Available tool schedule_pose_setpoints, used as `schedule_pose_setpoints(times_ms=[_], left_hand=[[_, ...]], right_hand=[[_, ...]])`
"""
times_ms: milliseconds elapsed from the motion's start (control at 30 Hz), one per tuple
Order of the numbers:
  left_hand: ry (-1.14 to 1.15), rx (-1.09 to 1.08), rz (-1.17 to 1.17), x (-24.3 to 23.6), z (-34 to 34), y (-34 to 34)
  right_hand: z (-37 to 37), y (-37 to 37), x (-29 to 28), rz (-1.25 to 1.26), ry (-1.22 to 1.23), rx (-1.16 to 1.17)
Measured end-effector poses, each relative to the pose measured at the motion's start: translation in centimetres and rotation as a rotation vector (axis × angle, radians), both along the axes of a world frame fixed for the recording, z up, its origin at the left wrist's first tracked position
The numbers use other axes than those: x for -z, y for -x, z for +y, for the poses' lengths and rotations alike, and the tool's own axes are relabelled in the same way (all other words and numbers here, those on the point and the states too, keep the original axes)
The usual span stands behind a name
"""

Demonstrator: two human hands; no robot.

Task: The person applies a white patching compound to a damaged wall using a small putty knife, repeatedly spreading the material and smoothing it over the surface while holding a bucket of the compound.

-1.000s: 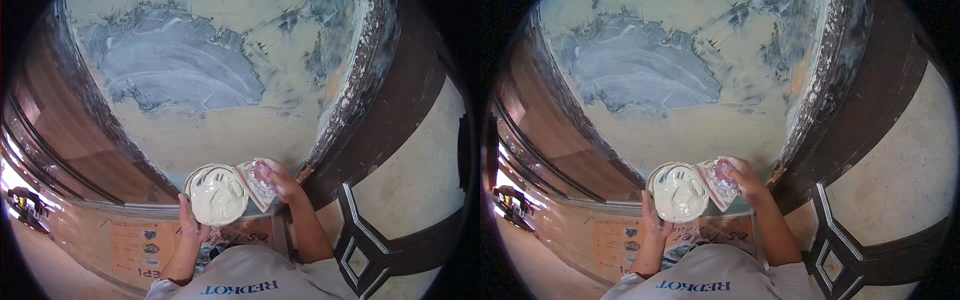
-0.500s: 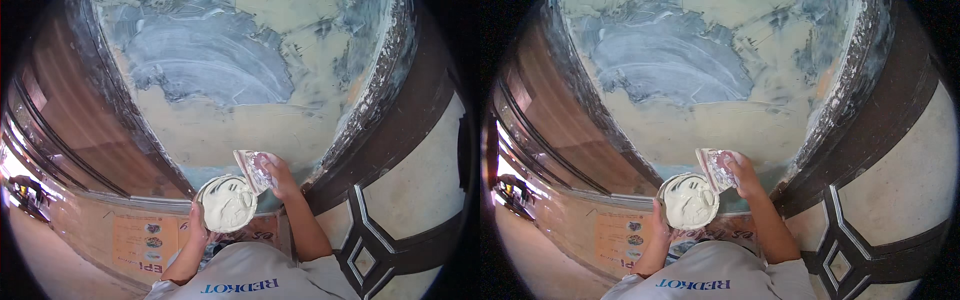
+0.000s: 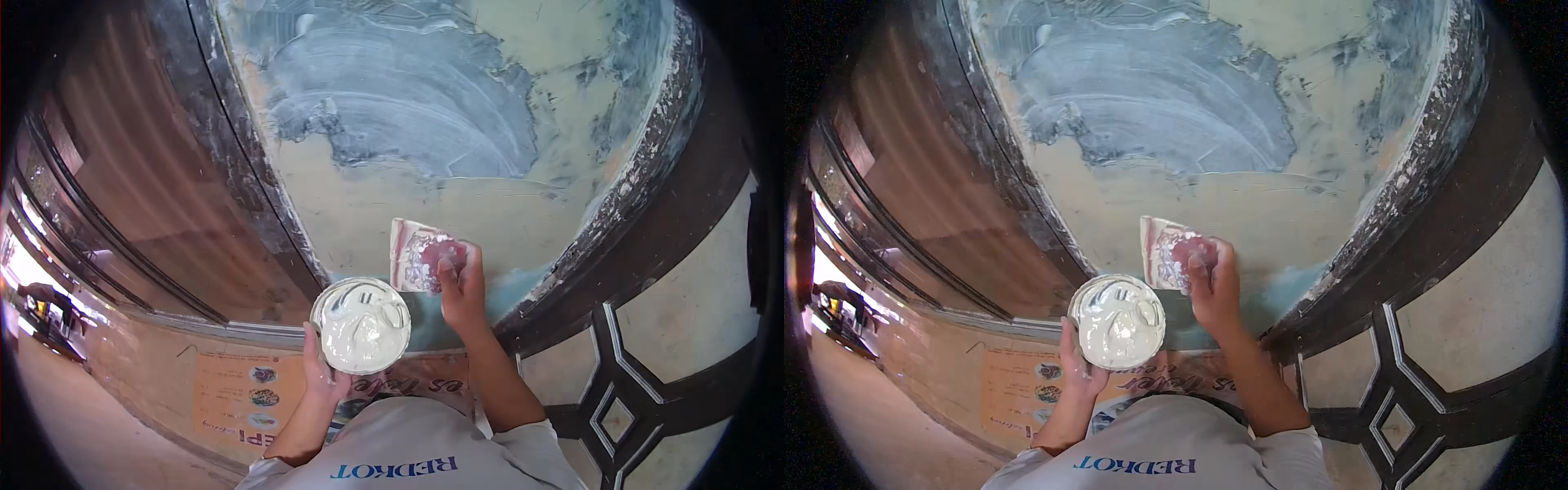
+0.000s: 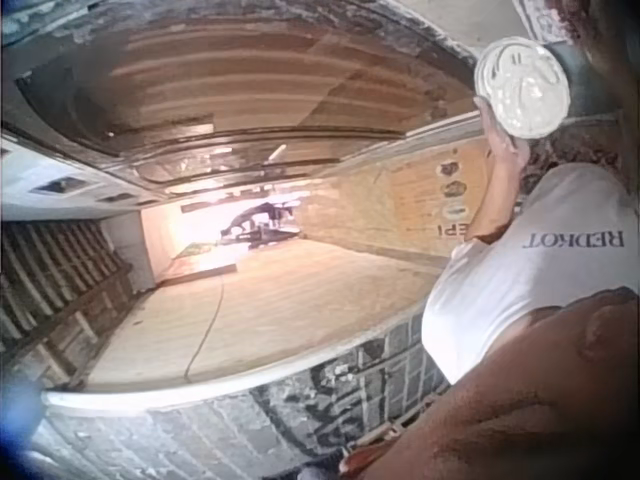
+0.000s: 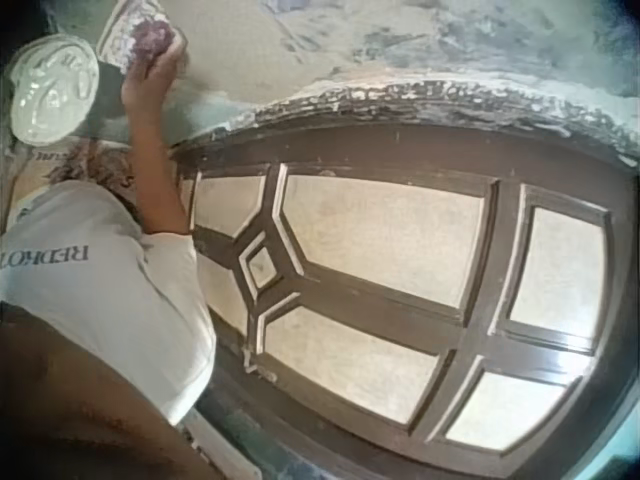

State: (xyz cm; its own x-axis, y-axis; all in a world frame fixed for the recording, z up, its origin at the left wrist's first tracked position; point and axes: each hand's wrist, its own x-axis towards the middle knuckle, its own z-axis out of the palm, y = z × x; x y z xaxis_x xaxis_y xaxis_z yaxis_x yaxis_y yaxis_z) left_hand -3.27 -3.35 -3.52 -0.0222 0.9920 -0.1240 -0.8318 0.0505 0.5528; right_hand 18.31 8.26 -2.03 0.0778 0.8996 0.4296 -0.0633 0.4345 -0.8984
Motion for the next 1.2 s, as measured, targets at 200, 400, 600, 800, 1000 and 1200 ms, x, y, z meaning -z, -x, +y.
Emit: schedule_pose_setpoints(times_ms=[200, 400, 600, 800, 1000, 1200], left_hand=[[-0.026, -0.023, -0.056, 0.1, 1.2, 2.4], [-0.001, 0.019, -0.122, 0.4, 2.3, 4.0], [0.05, 0.037, -0.12, 0.1, 2.9, 5.4], [0.101, 0.096, -0.101, 0.9, 3.1, 7.1], [0.075, 0.132, -0.08, -0.4, 3.5, 8.6], [-0.003, 0.028, -0.023, 0.4, 4.3, 9.8]], right_hand=[[-3.6, 4.1, 0.2, -0.354, -0.148, 0.076], [-3.5, 5.5, 0.6, -0.612, -0.285, 0.087], [-4.2, 6.0, 2.4, -0.857, -0.195, 0.119], [-4.8, 5.7, 4.8, -0.877, -0.154, 0.128], [-4.0, 4.3, 3.3, -0.8, -0.059, 0.236], [-4.0, 4.9, -2.7, -0.283, 0.069, 0.267]])
